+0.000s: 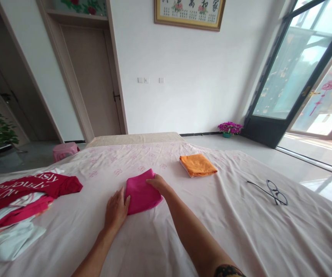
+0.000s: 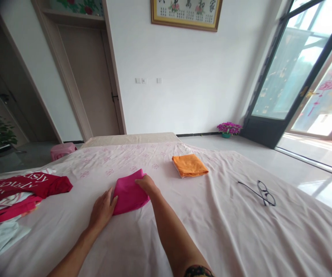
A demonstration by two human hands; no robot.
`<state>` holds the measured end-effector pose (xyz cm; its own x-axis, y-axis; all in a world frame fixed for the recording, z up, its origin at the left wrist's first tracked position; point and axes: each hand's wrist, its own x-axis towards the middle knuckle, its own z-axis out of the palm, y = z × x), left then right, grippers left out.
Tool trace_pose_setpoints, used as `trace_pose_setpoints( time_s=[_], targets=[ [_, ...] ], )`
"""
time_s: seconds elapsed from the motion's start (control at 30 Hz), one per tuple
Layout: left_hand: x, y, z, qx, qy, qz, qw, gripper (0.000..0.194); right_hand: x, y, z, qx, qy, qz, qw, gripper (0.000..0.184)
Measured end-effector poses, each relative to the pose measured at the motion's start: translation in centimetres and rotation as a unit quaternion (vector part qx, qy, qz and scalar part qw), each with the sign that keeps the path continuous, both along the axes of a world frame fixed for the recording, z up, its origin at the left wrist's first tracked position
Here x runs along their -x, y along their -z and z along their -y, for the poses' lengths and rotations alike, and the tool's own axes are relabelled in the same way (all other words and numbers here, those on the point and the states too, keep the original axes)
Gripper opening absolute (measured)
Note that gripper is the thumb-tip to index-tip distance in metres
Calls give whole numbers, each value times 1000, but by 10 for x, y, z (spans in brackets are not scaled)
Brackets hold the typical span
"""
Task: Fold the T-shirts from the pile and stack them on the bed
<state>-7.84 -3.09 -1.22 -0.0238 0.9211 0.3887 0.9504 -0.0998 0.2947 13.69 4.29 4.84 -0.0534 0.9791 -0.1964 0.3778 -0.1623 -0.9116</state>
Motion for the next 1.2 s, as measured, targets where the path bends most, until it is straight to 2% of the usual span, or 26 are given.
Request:
trace_pose_setpoints(
  time_s=[0.17, 0.33, 0.43, 0.57, 0.6, 0.7, 0.8, 0.9, 0.97, 1.03, 1.2],
  targets=[
    [7, 6, -6, -9, 8, 68, 998, 52, 8, -1, 9, 61, 29, -136, 988, 21],
    [12, 3, -5, 23, -1, 170, 985, 53, -15, -15, 11, 38, 50, -253, 965, 20],
    [13, 0, -3, 43, -9, 216, 975, 53, -50, -33, 2, -22, 94, -300, 949, 24],
    [14, -2, -4, 56, -15, 233, 971, 53, -112, -62, -20, -108, 176, -332, 920, 29],
    [14, -2, -4, 62, -16, 233, 970, 53, -128, -69, -26, -134, 206, -336, 909, 30],
    [14, -1, -6, 76, -18, 234, 969, 52, -174, -79, -43, -219, 335, -344, 849, 35],
    [15, 0, -7, 71, -14, 231, 970, 51, -208, -66, -49, -210, 466, -317, 799, 43],
    [17, 4, -8, 53, -7, 222, 974, 50, -226, -36, -45, -123, 537, -296, 780, 46],
    [18, 6, -8, 47, -6, 215, 975, 50, -231, -18, -41, -94, 542, -297, 780, 46],
    [18, 7, -9, 47, -6, 213, 976, 49, -234, -8, -41, -84, 540, -300, 782, 44],
    [18, 7, -9, 52, -7, 212, 976, 51, -239, -5, -49, -96, 513, -310, 795, 39]
  ],
)
